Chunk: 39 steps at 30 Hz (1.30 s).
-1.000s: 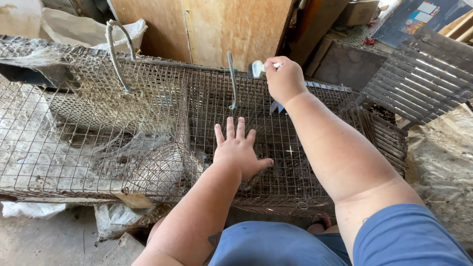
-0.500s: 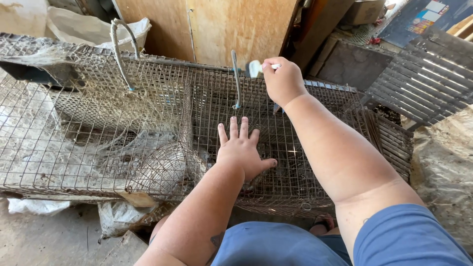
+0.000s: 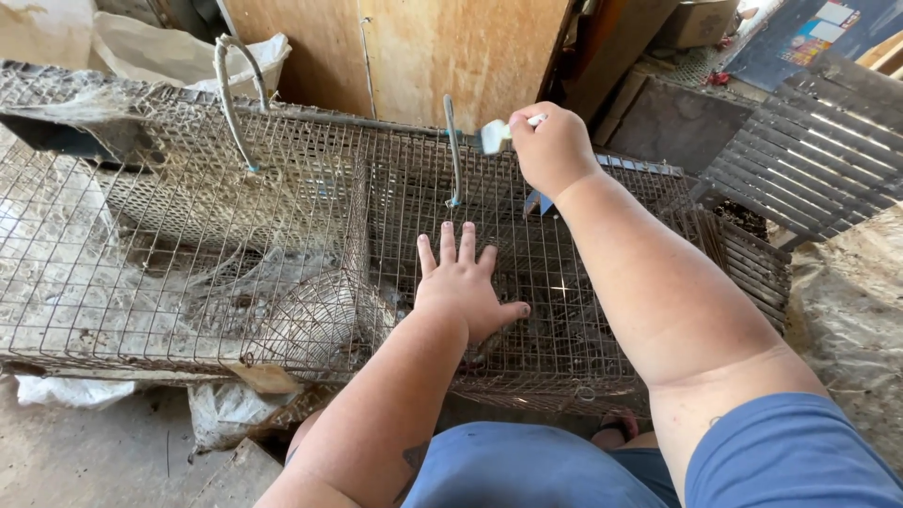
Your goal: The person paints the top wire mesh of a metal cage using a paintbrush. They hold the cage steady with their left hand while applying white paint with their right hand. The person moves the brush back and forth across the mesh surface.
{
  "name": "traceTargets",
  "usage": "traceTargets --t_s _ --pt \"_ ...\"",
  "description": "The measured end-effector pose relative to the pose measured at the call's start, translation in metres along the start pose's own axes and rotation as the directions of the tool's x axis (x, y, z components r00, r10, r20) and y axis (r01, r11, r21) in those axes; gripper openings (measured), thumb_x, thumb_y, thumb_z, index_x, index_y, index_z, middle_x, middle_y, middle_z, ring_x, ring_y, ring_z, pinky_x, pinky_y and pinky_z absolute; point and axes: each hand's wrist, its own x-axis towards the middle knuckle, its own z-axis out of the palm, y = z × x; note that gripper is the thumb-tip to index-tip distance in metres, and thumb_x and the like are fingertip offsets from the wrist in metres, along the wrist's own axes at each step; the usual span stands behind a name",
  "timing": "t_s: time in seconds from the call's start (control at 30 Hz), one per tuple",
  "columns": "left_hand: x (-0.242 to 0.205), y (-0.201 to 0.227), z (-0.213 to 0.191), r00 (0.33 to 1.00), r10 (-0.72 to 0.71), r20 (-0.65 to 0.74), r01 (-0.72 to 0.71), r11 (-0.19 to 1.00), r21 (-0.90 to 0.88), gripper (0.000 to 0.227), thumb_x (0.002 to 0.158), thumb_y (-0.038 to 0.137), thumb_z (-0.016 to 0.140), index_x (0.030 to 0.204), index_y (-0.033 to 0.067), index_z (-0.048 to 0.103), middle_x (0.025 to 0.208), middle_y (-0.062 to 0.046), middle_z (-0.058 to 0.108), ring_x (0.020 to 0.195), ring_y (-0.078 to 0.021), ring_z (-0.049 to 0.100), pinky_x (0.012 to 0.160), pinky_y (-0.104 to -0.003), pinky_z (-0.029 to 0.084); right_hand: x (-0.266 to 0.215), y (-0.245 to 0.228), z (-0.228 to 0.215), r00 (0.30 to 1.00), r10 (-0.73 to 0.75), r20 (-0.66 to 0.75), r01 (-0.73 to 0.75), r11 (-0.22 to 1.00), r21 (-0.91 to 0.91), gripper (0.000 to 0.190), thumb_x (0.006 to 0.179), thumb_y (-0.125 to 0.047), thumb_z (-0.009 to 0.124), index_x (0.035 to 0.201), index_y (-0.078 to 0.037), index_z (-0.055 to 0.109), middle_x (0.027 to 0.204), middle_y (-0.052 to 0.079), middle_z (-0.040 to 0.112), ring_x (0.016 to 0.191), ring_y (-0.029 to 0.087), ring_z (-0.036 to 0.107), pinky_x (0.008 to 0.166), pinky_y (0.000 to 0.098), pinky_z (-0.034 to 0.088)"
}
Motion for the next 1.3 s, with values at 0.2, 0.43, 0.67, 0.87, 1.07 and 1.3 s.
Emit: traceTargets --t_s 0.2,0.43,0.67,0.87,1.07,1.3 --pt "0.001 0.0 0.0 1.0 -0.002 0.001 0.002 1.0 0.005 0.098 0.091 0.076 0.043 0.165 0.0168 0.02 0.174 -0.017 -0.006 0.159 -0.0421 -0.013 0.123 -0.067 -0.013 -0.003 0.012 0.014 0.995 -0.102 -0.02 0.101 0.994 -0.049 0.031 0.102 -0.034 0.058 0.12 -0.014 0.073 0.12 0.017 0.069 0.119 0.038 0.061 0.097 0.0487 0.053" --pt "0.0 0.001 -0.003 1.0 -0.008 -0.011 0.008 1.0 0.01 0.098 0.09 0.077 0.043 0.165 0.017 0.021 0.174 -0.017 -0.004 0.159 -0.0419 -0.012 0.123 -0.067 -0.012 -0.001 0.028 0.024 0.998 -0.068 -0.006 0.067 0.997 -0.049 0.027 0.098 -0.039 0.06 0.117 -0.026 0.074 0.122 0.005 0.071 0.121 0.028 0.062 0.099 0.0426 0.053" --pt "-0.001 0.003 0.0 1.0 -0.01 0.001 0.01 1.0 0.007 0.1 0.089 0.078 0.044 0.165 0.0177 0.021 0.175 -0.016 -0.004 0.159 -0.041 -0.012 0.124 -0.066 -0.012 -0.013 0.02 0.019 0.996 -0.081 -0.024 0.079 0.994 -0.075 0.031 0.1 -0.038 0.06 0.123 -0.022 0.072 0.126 0.01 0.069 0.124 0.031 0.06 0.102 0.0455 0.052" --pt "-0.001 0.002 0.003 1.0 -0.017 -0.01 0.017 1.0 0.003 0.099 0.089 0.078 0.044 0.165 0.0178 0.022 0.175 -0.016 -0.003 0.159 -0.0416 -0.011 0.123 -0.066 -0.011 -0.008 0.027 0.028 0.999 -0.027 0.031 0.027 1.0 0.009 0.028 0.098 -0.038 0.063 0.12 -0.025 0.074 0.098 0.002 0.072 0.106 0.022 0.068 0.094 0.0399 0.053" --pt "-0.002 0.002 0.0 1.0 -0.021 -0.013 0.021 1.0 0.011 0.099 0.09 0.079 0.043 0.165 0.0176 0.022 0.175 -0.016 -0.003 0.16 -0.0411 -0.01 0.124 -0.066 -0.01 -0.027 0.01 0.016 0.998 0.028 0.054 -0.034 0.993 0.114 0.03 0.096 -0.032 0.064 0.122 -0.022 0.073 0.087 0.0 0.077 0.087 0.014 0.074 0.082 0.0336 0.056" --pt "-0.012 0.006 -0.009 1.0 -0.024 0.0 0.024 0.999 0.049 0.097 0.092 0.077 0.043 0.165 0.0174 0.02 0.175 -0.016 -0.001 0.16 -0.0402 -0.007 0.125 -0.065 -0.007 -0.084 0.031 0.016 0.947 -0.299 -0.112 0.297 0.954 -0.04 0.033 0.098 -0.024 0.066 0.128 -0.011 0.069 0.111 0.024 0.071 0.11 0.045 0.065 0.09 0.0554 0.054"
